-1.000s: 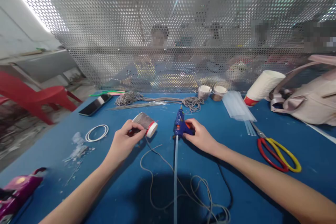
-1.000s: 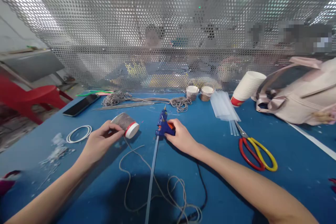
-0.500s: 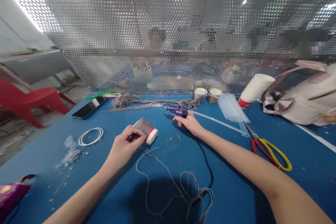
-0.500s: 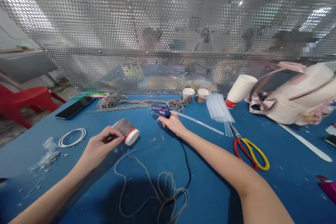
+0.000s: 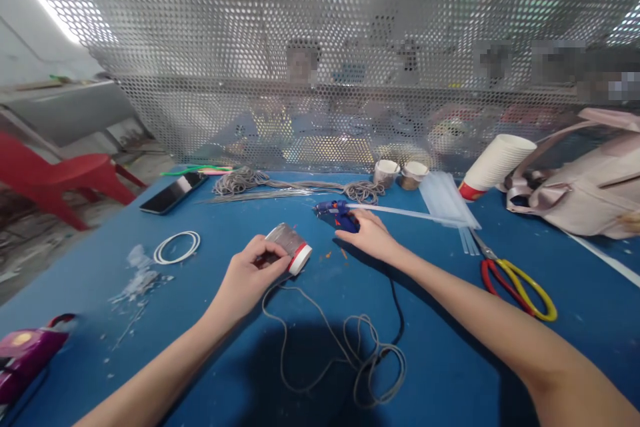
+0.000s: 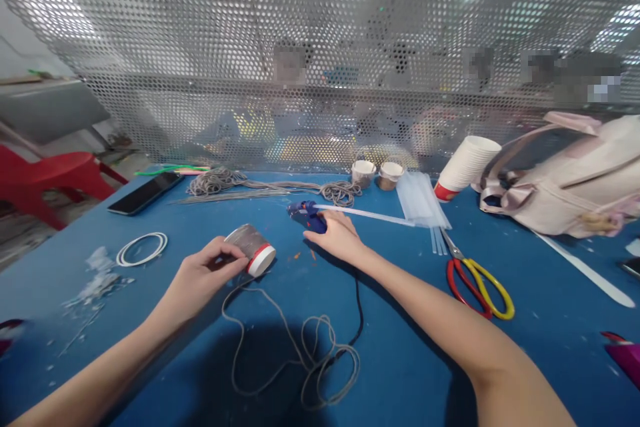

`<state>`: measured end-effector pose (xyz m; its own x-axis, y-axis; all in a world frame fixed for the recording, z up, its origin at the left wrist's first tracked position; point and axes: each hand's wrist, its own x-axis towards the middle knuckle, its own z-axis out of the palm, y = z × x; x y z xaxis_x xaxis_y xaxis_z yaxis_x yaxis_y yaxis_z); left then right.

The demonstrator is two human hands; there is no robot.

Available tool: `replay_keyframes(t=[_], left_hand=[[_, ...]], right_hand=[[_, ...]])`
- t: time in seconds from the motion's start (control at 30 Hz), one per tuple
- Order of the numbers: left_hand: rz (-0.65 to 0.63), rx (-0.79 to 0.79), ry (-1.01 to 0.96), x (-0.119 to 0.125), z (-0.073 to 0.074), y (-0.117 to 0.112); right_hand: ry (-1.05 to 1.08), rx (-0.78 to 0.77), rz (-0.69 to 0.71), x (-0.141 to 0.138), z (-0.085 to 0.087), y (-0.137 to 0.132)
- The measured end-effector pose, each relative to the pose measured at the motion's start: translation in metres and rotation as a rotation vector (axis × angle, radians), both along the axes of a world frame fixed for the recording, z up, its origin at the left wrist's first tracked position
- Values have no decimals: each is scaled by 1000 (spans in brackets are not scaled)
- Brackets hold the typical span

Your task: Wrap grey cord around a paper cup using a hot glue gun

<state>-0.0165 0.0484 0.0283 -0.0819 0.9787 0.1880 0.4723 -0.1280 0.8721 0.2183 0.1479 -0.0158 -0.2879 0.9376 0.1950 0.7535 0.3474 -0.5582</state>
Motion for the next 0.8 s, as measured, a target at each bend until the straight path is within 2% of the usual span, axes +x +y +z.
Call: replay_keyframes(t=[0.17, 0.23, 0.37, 0.47, 0.57, 0.7, 0.8], left_hand=[[10, -9, -51, 1, -1, -3], [33, -13, -68, 2, -2, -4], [63, -52, -136, 6, -1, -9], [77, -118, -217, 9, 1, -13], [61, -134, -279, 9, 3, -16], [16, -118, -323, 10, 3, -18], [-17, -126, -281, 10, 3, -20]], right_hand=[[179, 31, -106, 25, 13, -40], [344, -25, -5, 25, 21, -64], [629, -347, 254, -3, 35, -101], [775, -481, 314, -31, 38, -107], [807, -467, 304, -52, 38, -102], [800, -527, 268, -63, 40, -98], [801, -600, 265, -62, 42, -101]])
